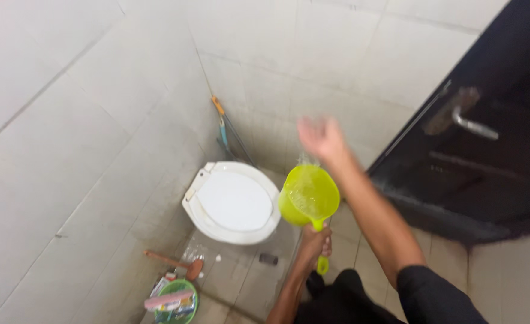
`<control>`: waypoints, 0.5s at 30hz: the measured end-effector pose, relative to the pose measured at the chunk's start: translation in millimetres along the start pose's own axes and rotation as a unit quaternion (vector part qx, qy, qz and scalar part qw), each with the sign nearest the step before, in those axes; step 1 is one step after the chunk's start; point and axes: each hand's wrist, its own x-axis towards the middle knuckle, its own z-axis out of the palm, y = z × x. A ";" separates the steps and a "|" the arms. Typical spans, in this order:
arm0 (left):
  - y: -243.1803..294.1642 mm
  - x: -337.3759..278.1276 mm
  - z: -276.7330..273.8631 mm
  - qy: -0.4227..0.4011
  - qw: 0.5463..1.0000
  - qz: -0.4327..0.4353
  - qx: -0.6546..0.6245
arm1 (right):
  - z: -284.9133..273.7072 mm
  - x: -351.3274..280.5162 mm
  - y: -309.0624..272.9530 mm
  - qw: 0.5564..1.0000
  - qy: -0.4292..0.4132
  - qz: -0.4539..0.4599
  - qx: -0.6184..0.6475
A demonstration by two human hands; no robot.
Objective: The person fills a scoop with soapy water from a bucket and splashes it onto a tiled wall and a toilet before scrubbing the wall with a brush.
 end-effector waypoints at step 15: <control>24.8 -17.9 -13.4 0.072 0.996 0.047 -0.002 | -146.2 -10.6 115.2 0.964 0.211 0.136 -0.090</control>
